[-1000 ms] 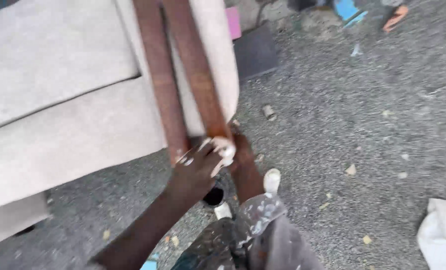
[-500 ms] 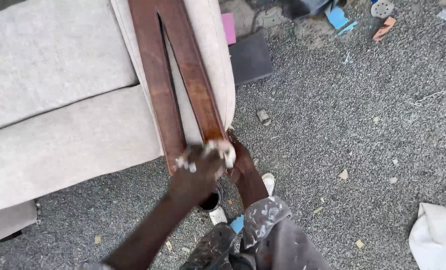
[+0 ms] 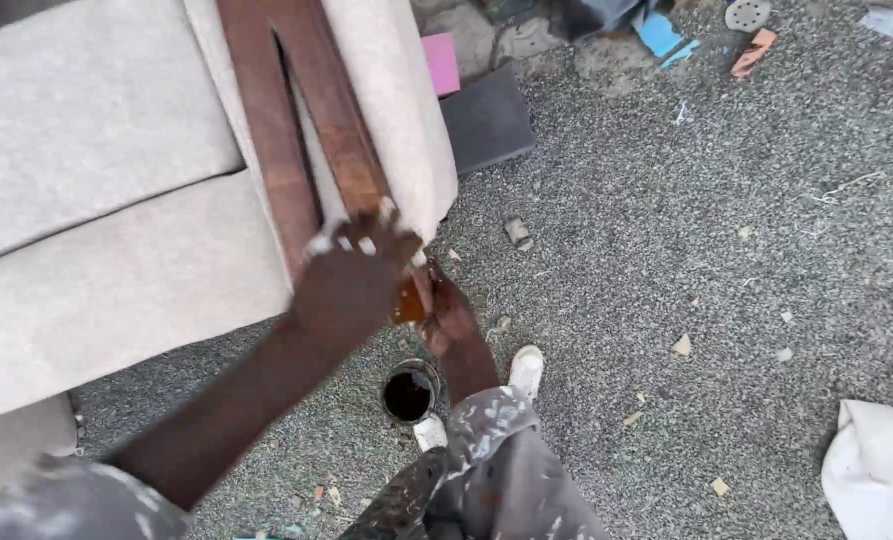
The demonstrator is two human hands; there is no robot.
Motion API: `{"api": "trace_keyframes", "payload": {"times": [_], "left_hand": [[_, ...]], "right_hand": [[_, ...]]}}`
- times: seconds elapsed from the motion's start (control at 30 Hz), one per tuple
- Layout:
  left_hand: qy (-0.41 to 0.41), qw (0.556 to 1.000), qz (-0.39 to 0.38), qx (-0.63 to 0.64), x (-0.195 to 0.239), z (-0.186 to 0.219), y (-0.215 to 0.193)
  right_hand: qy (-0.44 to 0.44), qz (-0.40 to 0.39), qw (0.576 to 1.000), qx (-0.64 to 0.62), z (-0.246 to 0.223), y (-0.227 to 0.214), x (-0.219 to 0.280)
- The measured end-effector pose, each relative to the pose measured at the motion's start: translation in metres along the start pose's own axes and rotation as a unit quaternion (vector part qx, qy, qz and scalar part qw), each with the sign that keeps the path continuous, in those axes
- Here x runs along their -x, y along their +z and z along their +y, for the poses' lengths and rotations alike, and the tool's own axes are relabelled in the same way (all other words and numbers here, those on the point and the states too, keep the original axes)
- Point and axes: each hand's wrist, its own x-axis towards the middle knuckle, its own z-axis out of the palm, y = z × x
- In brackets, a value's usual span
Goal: Applying wood stain to furniture components using a cloth in a workshop environment.
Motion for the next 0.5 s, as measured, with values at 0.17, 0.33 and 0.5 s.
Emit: {"api": "trace_keyframes", "payload": {"times": [0.17,0.33,0.5], "left_hand": [[-0.058,0.969,-0.239,0.015,0.009,0.057,-0.027],[0.063,0.977,-0.2,-0.05,-0.019,0.048,-0.043],[0.01,0.981,-0.098,-0.166,-0.042,0.007,-0.017]], "right_hand": [[0.039,0.171,0.984,-0.016,0.003,-0.009,0.012],[0.029,0.039,0.998,-0.039,0.002,0.015,0.014],[-0.005,0.047,0.989,-0.138,0.005,0.024,0.015]]}}
